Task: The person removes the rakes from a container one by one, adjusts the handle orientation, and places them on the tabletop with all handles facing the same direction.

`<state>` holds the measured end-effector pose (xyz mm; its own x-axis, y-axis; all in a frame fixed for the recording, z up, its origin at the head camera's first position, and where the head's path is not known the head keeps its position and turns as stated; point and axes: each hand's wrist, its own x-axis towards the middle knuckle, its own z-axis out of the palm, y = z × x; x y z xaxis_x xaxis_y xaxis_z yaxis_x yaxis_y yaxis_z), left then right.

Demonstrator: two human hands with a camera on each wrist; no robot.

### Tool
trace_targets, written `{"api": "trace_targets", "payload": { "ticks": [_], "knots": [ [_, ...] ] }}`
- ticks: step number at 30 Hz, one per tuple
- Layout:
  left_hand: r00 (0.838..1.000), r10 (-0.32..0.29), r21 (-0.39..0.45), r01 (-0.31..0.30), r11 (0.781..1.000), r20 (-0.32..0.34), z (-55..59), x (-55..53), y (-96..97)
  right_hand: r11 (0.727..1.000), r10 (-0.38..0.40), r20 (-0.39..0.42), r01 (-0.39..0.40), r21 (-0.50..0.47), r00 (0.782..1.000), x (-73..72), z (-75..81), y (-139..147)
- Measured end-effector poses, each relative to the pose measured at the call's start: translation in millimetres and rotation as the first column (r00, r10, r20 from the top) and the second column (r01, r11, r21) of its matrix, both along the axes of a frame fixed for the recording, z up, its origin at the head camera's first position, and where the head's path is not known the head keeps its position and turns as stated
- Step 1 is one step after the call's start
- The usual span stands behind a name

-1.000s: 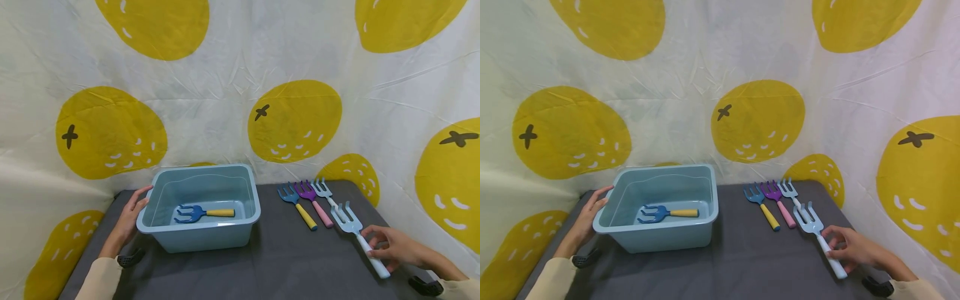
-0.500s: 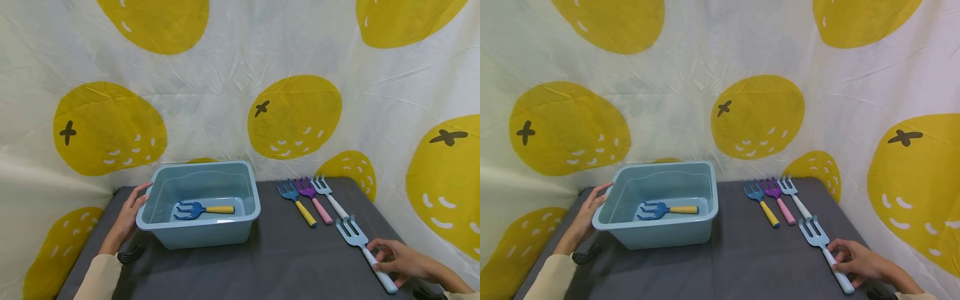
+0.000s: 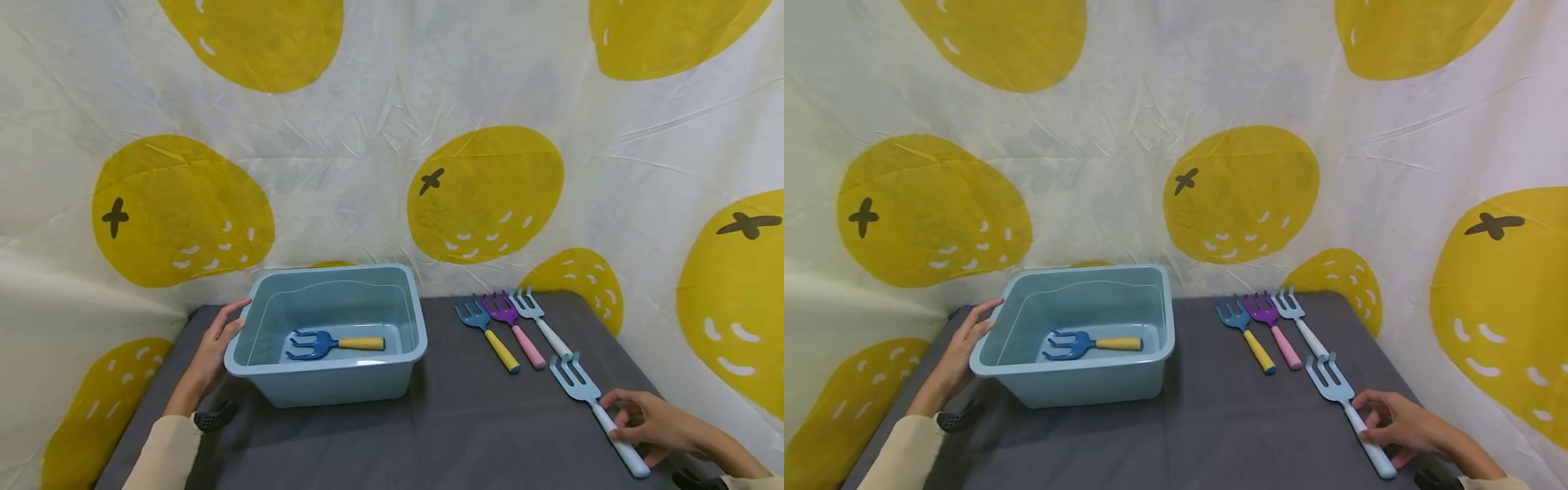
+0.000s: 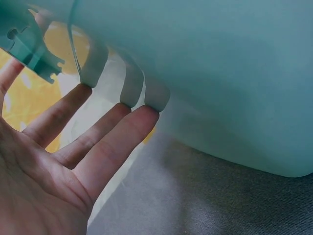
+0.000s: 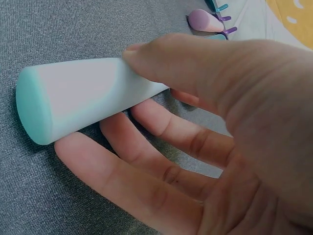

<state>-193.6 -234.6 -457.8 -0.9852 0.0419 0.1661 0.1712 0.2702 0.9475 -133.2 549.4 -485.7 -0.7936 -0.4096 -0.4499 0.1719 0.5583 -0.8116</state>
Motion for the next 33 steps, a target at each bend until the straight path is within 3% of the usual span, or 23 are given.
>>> {"api": "trace_targets", "payload": {
  "ticks": [19, 23, 27, 30, 33],
  "knots": [
    [1.0, 0.008, -0.011, -0.008, 1.0, 0.012, 3.6, 2.6, 2.6, 0.998, 0.049, 0.021, -0.048, -0.029, 0.999, -2.1, 5.7, 1],
    [1.0, 0.008, -0.008, -0.008, 1.0, 0.011, 4.9, 2.9, 3.5, 0.999, 0.036, 0.009, -0.036, 0.04, 0.999, -9.7, 21.3, -6],
    [1.0, 0.005, 0.005, -0.005, 1.0, 0.013, 5.0, 3.9, 3.8, 0.993, 0.064, -0.076, -0.055, 0.108, 0.995, -26.5, 46.8, -16],
    [1.0, 0.0, 0.01, 0.0, 1.0, 0.017, 4.9, 4.3, 3.9, 0.986, 0.118, -0.181, -0.093, 0.14, 0.976, -42.3, 67.0, -26],
    [1.0, 0.001, 0.006, -0.001, 1.0, 0.023, 4.1, 4.2, 4.4, 0.977, 0.167, -0.288, -0.12, 0.174, 0.943, -56.3, 85.1, -40]
  ]
}}
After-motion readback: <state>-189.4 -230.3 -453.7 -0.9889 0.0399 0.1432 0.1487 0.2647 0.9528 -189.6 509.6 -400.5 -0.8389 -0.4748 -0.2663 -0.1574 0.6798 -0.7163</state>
